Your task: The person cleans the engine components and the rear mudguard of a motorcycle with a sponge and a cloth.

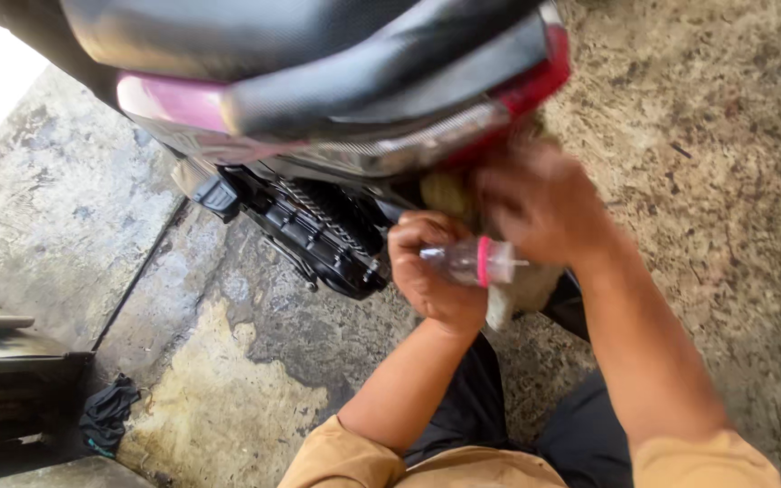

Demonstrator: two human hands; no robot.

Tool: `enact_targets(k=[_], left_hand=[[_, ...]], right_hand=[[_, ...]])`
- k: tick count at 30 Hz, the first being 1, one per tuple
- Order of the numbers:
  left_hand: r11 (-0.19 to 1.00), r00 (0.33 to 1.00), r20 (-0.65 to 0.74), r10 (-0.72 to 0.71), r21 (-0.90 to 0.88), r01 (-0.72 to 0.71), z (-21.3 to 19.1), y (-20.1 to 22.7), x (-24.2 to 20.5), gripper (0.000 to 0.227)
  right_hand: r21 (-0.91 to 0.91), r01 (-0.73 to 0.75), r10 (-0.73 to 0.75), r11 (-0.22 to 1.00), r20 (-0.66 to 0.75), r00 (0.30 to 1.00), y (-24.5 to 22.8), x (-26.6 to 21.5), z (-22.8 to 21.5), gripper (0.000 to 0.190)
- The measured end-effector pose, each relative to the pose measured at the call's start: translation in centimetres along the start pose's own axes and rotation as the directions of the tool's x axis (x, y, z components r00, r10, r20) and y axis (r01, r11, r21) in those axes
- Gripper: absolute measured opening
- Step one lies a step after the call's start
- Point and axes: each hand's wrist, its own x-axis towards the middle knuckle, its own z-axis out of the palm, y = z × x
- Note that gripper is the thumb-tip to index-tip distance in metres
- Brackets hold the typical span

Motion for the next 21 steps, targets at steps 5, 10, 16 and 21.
enact_targets(k=[5,10,16,21], left_hand=[[0.989,0.991,0.005,-0.135,0.068,0.134,0.2,0.2,0.7,0.056],[0.979,0.995,0.063,-0.072,0.197,0.058,0.6,-0.1,0.5,0.057],[0.945,0.996,0.059,-0.059,0.324,0.037,2.8,-0.3,0.3,0.054],[0.614,0.941,0.324,-0.1,0.764,-0.197,5.6,2.0,0.6,0.05]], right_hand=[[0.12,-0.279,0.279,0.953,0.009,0.96,3.0,0.1,0.5,0.026],[0.126,-0.158,0.157,0.979,0.019,0.987,8.5,-0.3,0.6,0.032],[0.822,-0.491,0.325,0.29,0.398,0.858,15.5,1.9,1.9,0.016],[0.918,-0.336,0.164,-0.211,0.372,0.914,18.6,0.0,5.1,0.012]])
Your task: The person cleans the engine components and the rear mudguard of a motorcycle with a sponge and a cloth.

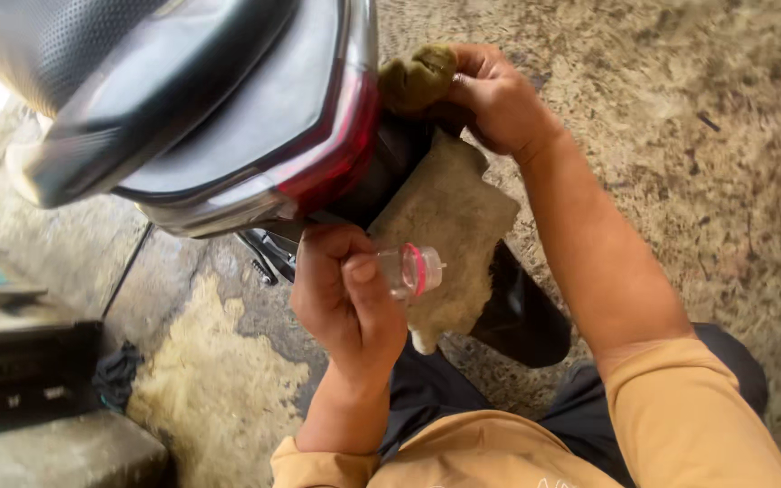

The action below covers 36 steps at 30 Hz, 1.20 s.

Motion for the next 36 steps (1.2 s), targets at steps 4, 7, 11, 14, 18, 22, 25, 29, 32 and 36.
enact_targets(k=[4,7,11,14,18,22,25,29,32,36], left_hand=[[0.995,0.996,-0.073,-0.055,0.084,0.061,3.2,2.1,0.3,0.048],[0.986,0.974,-0.18,-0.137,0.068,0.151,5.9,1.2,0.9,0.049],[0.986,0.955,-0.289,-0.062,0.132,0.104,7.8,-0.5,0.8,0.054],[0.977,0.937,-0.333,-0.106,0.14,0.16,7.7,-0.6,0.4,0.052],[0.972,0.946,-0.319,-0.05,0.202,0.12,7.8,-0.2,0.6,0.048],[0.959,0.95,-0.311,0.023,0.274,0.066,8.0,0.1,0.3,0.047],[0.97,0.941,-0.337,0.034,0.24,0.05,8.0,0.2,0.3,0.048],[0.978,0.921,-0.387,0.039,0.205,0.045,8.5,-0.1,0.2,0.05],[0.982,0.908,-0.417,0.037,0.182,0.044,9.1,-0.2,0.1,0.051],[0.972,0.896,-0.437,0.073,0.233,0.035,9.4,0.1,0.4,0.051]], right_hand=[[0.059,-0.003,0.003,0.998,0.012,1.0,2.2,1.7,-2.0,0.017],[0.122,-0.037,0.025,0.992,0.099,0.995,2.4,0.2,-3.6,0.026],[0.539,-0.183,0.254,0.822,-0.059,0.965,4.1,-2.3,-4.8,0.038],[0.751,-0.291,0.337,0.593,0.097,0.937,5.5,-1.9,-6.1,0.039],[0.691,-0.462,0.458,0.556,0.21,0.864,7.8,-4.1,-6.7,0.038],[0.577,-0.55,0.569,0.603,0.172,0.804,7.7,-11.9,-6.6,0.043],[0.56,-0.57,0.626,0.601,0.114,0.772,6.0,-17.0,-6.7,0.044],[0.522,-0.508,0.578,0.685,0.035,0.815,7.3,-17.0,-7.9,0.044],[0.386,-0.586,0.585,0.712,0.136,0.8,7.6,-17.5,-9.6,0.042],[-0.231,-0.664,0.703,0.711,0.221,0.676,6.1,-19.4,-11.9,0.05]])
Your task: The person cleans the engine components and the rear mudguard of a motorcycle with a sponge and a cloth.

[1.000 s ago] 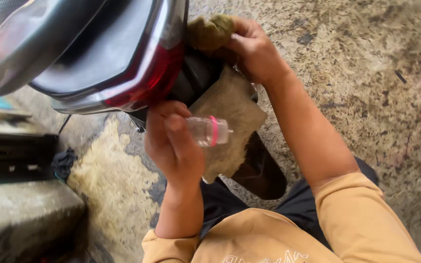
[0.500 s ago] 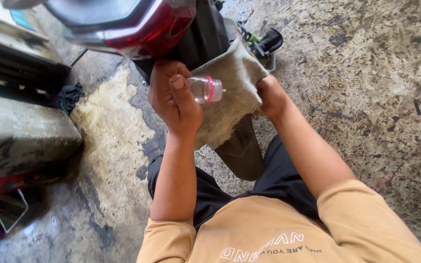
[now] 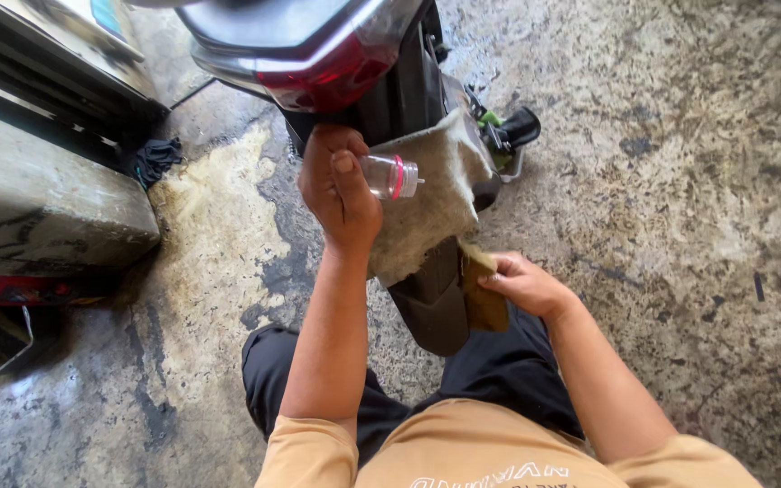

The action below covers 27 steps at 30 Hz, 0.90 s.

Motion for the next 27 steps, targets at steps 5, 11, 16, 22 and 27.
enact_targets(k=[5,11,16,22,27], left_hand=[[0.999,1.0,-0.016,0.013,0.041,-0.013,-0.1,0.5,0.0,0.052],[0.997,1.0,-0.027,0.014,-0.08,-0.017,-0.2,0.4,0.2,0.052],[0.998,0.997,0.057,0.06,0.024,-0.062,-0.5,1.1,0.4,0.054],[0.986,0.981,0.097,0.167,-0.027,-0.165,-1.1,1.0,0.3,0.051],[0.981,0.988,0.032,0.152,-0.127,-0.147,-1.8,0.4,0.4,0.042]], right_hand=[[0.508,0.187,-0.059,0.841,-0.256,0.965,0.7,3.1,2.1,0.037],[0.3,-0.06,0.068,0.952,-0.018,0.998,2.5,-0.5,1.7,0.038],[0.412,0.342,-0.003,0.844,-0.635,0.773,-5.2,-1.6,1.8,0.038],[-0.04,0.798,-0.479,0.602,-0.817,0.32,-13.9,-3.4,9.3,0.043],[0.156,0.744,-0.406,0.649,-0.757,0.513,-15.7,-0.5,16.0,0.04]])
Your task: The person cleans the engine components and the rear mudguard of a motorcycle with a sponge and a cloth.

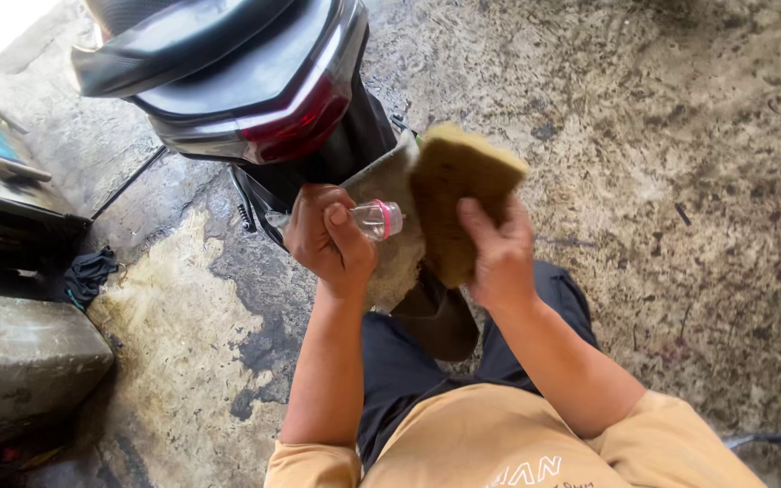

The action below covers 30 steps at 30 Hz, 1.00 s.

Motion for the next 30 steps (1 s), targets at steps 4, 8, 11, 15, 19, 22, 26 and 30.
enact_targets(k=[4,8,11,15,19,22,26,30], left_hand=[[1.0,1.0,0.027,-0.012,-0.007,0.012,-0.7,0.2,-0.1,0.033],[0.999,0.998,0.053,0.022,0.029,-0.023,-0.3,0.5,0.0,0.029],[0.991,0.995,0.075,0.073,0.108,-0.081,0.5,1.3,0.5,0.029],[0.938,0.96,0.176,0.217,0.235,-0.256,2.4,2.8,1.7,0.029],[0.955,0.976,0.202,0.08,0.266,-0.134,4.0,3.7,1.8,0.027],[0.976,0.994,0.055,-0.092,0.202,0.079,4.2,3.1,1.2,0.032],[0.902,0.882,-0.196,-0.429,-0.146,0.406,5.0,0.6,-0.5,0.038],[0.781,0.786,-0.336,-0.519,-0.56,0.276,5.8,-1.2,-1.5,0.031]], right_hand=[[-0.235,0.001,0.059,0.972,0.248,0.967,0.9,-0.3,1.2,0.033],[-0.195,-0.064,0.115,0.979,0.263,0.958,0.9,0.4,0.9,0.031],[-0.077,-0.164,0.179,0.983,0.271,0.946,0.6,1.3,0.3,0.031],[0.179,-0.36,0.311,0.916,0.252,0.917,-0.3,2.4,-0.7,0.03],[0.242,-0.476,0.423,0.846,0.24,0.874,-2.0,4.5,-2.6,0.032],[0.22,-0.517,0.459,0.827,0.265,0.848,-3.3,6.4,-2.6,0.035],[0.206,-0.491,0.471,0.846,0.143,0.871,-5.1,9.9,-2.2,0.042],[0.364,-0.324,0.314,0.873,0.089,0.945,-4.7,14.1,-2.0,0.046]])
